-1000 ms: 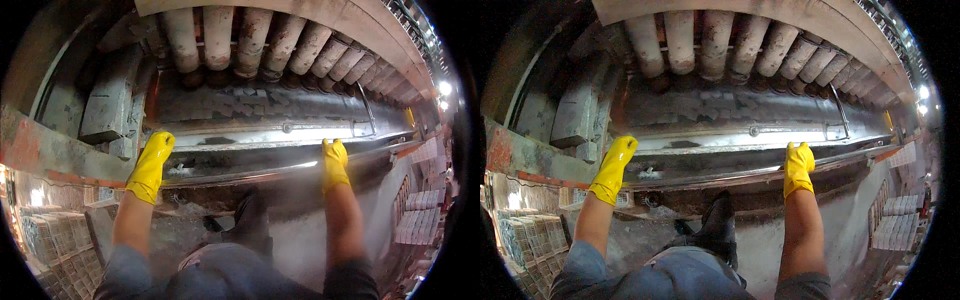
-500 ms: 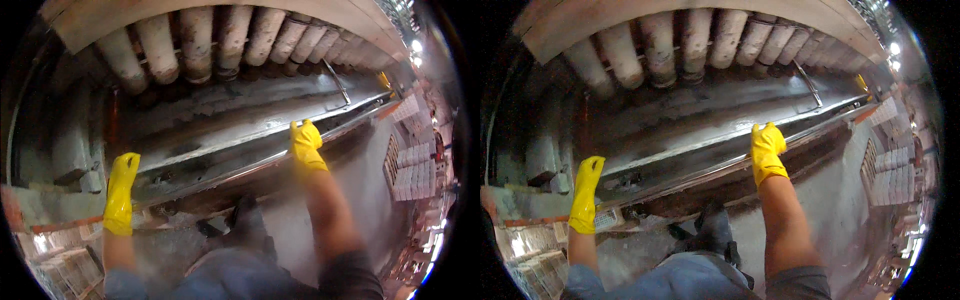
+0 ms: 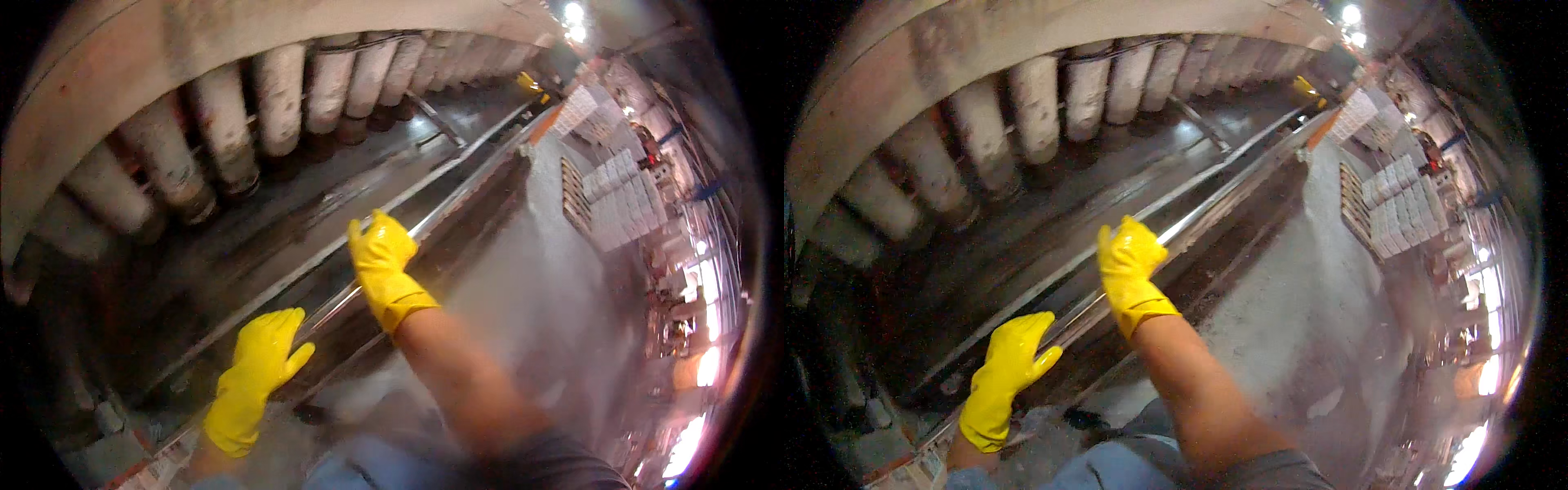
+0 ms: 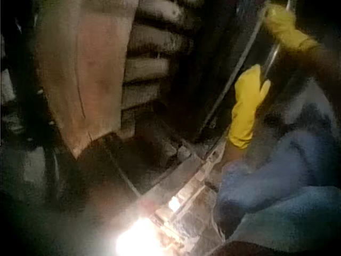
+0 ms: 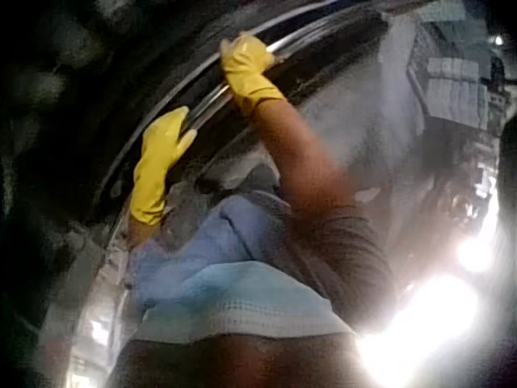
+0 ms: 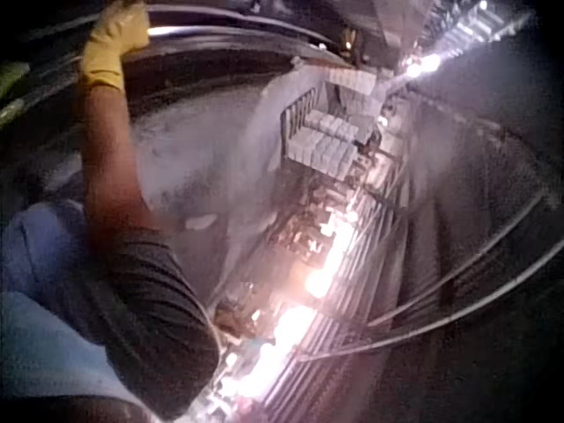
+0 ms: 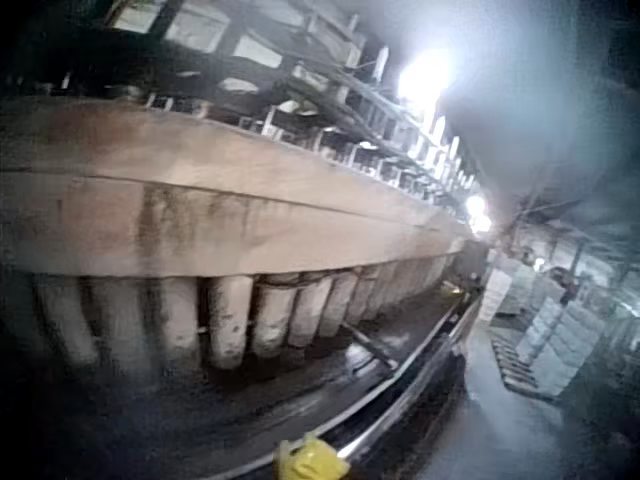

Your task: The person uses a high-pressure water spray to clean a large metal sheet positioned on a conveyor-like machine. They repeatedly move the spray nozzle back and forth across the surface, then collect small white tiles from a nearby basket and place them into a blue container.

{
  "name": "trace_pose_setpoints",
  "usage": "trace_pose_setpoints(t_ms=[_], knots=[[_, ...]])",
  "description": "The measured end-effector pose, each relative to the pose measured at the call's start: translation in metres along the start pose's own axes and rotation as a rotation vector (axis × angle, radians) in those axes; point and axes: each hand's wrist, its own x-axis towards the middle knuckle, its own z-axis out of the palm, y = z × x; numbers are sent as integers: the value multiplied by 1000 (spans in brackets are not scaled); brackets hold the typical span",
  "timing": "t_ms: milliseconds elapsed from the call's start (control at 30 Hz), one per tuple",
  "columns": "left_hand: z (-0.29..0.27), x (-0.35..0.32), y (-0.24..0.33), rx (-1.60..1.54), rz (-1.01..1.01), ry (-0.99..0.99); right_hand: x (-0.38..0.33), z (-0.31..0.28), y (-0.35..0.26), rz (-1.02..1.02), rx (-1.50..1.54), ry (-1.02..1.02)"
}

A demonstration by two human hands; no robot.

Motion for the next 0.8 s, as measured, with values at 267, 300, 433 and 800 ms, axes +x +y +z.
trace_pose_setpoints(t_ms=[267,300,433,800], knots=[[86,131,41,193,-244,-80,12,-37,-15,93,62,-206],[89,135,44,232,-305,-89,14,-31,-11,125,49,-229],[67,149,96,222,-404,-32,12,-44,13,27,270,-114],[106,118,73,614,-157,259,-49,-63,288,-459,419,-990]])
